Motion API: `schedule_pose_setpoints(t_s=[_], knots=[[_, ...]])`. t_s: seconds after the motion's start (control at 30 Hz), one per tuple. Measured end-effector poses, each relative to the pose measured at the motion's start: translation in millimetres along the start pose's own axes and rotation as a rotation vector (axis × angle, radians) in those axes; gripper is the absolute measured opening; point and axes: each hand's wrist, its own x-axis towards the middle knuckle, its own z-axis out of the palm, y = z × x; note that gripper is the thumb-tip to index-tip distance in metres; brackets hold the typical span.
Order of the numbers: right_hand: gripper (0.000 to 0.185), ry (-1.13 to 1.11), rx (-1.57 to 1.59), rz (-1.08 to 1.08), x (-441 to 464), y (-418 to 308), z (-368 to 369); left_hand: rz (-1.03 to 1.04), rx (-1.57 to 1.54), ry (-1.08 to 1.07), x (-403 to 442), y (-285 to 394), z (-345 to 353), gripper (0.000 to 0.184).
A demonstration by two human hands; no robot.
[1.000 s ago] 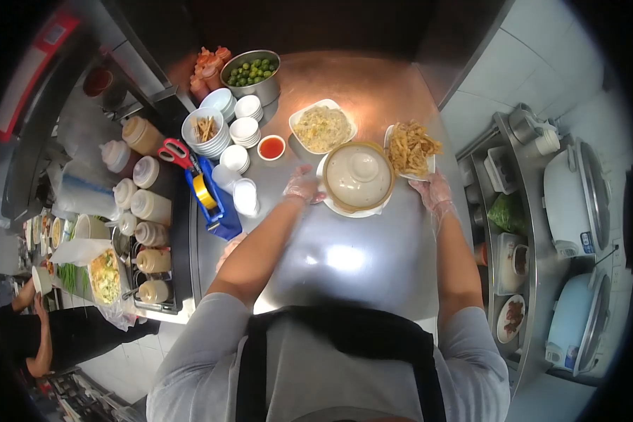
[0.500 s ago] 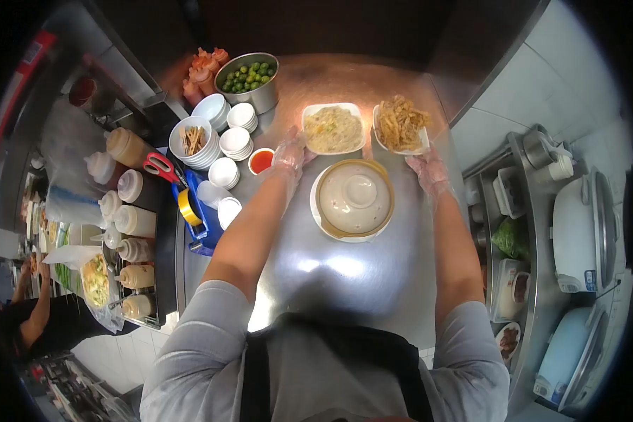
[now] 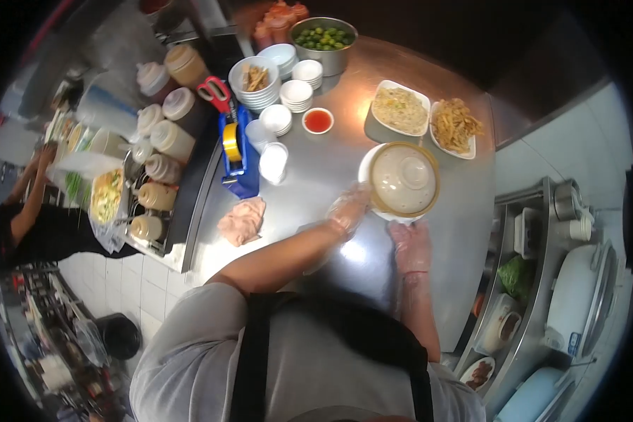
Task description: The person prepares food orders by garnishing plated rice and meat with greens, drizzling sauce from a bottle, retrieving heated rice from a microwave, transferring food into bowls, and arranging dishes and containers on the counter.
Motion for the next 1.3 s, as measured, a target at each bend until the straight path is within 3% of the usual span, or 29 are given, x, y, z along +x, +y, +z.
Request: schedule_pose_setpoints(t_s=[0.03,0.1,0.13,0.23,0.33,0.4,0.47,0.53,0.63,0.73,0.83,0.87,0.93,0.97,1.07,1.13,1.2,1.3], knots=[[0.033,-0.003,-0.022,-0.042,9.0,-2.3,-3.7,-0.006,-0.007,-0.026,4.6,3.2,-0.5,0.049],[0.03,-0.015,0.093,-0.074,22.1,-7.4,-3.8,-0.161,-0.319,-0.106,-3.2,37.4,-0.6,0.049],[0.03,-0.008,0.08,-0.11,21.7,-10.9,0.1,-0.109,-0.379,-0.132,-8.2,44.4,-4.8,0.049],[0.027,-0.029,-0.143,-0.291,16.0,15.3,-3.6,-0.047,-0.253,-0.191,-35.2,67.2,-27.3,0.049],[0.021,-0.143,-0.393,-0.315,-2.1,44.0,51.4,0.031,-0.121,-0.001,-70.0,64.4,-59.2,0.051],[0.018,-0.509,-1.086,-0.714,9.1,39.1,130.6,0.09,-0.075,0.094,-129.4,71.4,-92.7,0.052],[0.019,-0.648,-1.162,-0.726,32.2,27.2,196.2,0.039,-0.061,0.192,-166.2,71.2,-110.8,0.048],[0.021,-0.632,-1.319,-1.336,108.0,49.8,227.0,0.027,0.002,0.35,-197.9,55.6,-132.6,0.045],[0.02,-0.532,-1.626,-1.485,132.7,55.8,267.5,0.004,-0.067,0.534,-246.2,54.0,-153.5,0.043],[0.02,-0.585,-2.204,-1.206,162.4,59.4,300.2,-0.013,-0.145,0.669,-278.2,43.8,-162.2,0.042],[0.019,-0.705,-1.883,-1.212,166.4,52.2,304.3,-0.033,-0.165,0.761,-300.9,41.2,-171.4,0.042],[0.018,-0.64,-1.895,-1.344,178.1,61.6,303.6,-0.023,-0.163,0.77,-306.9,38.5,-176.0,0.043],[0.021,-0.582,-1.919,-1.414,187.9,60.0,300.1,-0.042,-0.154,0.803,-316.0,40.8,-177.0,0.044],[0.022,-0.795,-1.583,-1.465,198.4,50.4,284.4,-0.052,-0.197,0.799,-319.5,45.7,-177.8,0.045],[0.022,-0.608,-1.358,-1.029,115.2,31.9,265.3,-0.011,-0.083,0.878,-328.7,48.2,-195.4,0.044],[0.022,-0.554,-1.465,-1.049,95.2,34.2,221.2,0.03,0.081,0.963,-333.7,43.5,-217.5,0.042],[0.021,-0.539,-1.354,-0.795,68.7,50.4,187.8,0.035,0.397,1.122,-332.2,60.0,-235.6,0.05],[0.017,-0.699,-1.5,-1.12,56.4,79.4,146.9,0.199,0.68,1.141,-313.9,82.7,-260.4,0.064]])
